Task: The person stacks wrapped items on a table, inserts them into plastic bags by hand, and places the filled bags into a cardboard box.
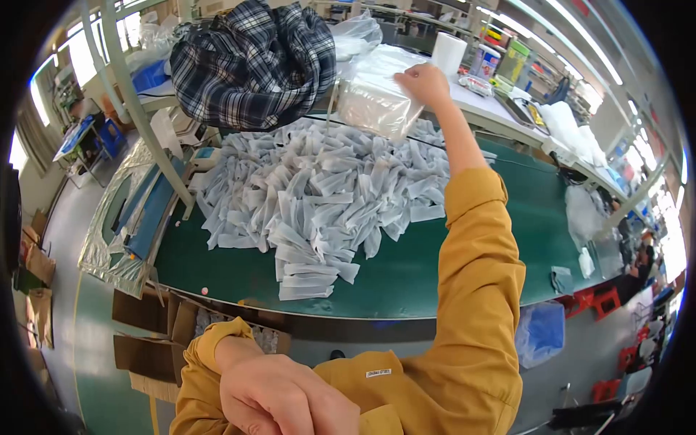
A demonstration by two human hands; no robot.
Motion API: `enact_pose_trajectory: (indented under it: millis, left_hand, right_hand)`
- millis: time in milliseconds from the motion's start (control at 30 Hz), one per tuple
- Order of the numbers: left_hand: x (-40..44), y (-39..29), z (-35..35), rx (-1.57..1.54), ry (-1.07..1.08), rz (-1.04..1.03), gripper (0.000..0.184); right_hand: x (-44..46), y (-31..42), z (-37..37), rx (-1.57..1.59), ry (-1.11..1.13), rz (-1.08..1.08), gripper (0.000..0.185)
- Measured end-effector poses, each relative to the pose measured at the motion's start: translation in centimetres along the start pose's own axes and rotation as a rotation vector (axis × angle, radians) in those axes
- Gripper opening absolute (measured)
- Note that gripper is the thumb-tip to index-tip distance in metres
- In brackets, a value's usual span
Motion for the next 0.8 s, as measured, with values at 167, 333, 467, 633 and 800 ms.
enact_pose_trajectory:
  millis: [167, 333, 467, 633, 800]
  left_hand:
    - [1.9, 0.6, -0.5, 0.072, -0.022, -0.06, 0.023]
    - [3.4, 1.2, -0.5, 0.114, 0.007, -0.064, 0.026]
    - [4.8, 2.1, 0.1, -0.024, -0.006, -0.049, 0.028]
    - [4.4, 1.8, -0.8, -0.006, 0.194, -0.065, 0.031]
    - [1.1, 0.8, 3.7, 0.163, 0.294, 0.153, 0.03]
  right_hand:
    - [0.8, 0.5, 0.0, 0.02, -0.017, -0.011, 0.026]
    - [1.6, -3.4, 0.5, 0.196, -0.243, -0.128, 0.028]
    - [1.6, -5.2, -0.2, 0.323, -0.204, -0.188, 0.028]
    - [2.0, -6.3, -0.2, 0.626, -0.184, -0.255, 0.026]
    - [2.2, -5.4, 1.0, 0.489, -0.251, -0.199, 0.028]
Point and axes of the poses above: each hand's wrist, its own x-axis towards the middle knuckle, its own z-axis out of the back of the hand, y = z × x, the point moved 10 cm from there along x, towards the middle knuckle, and after that the axes turned 4 degrees about y, right-handed, at the moved point
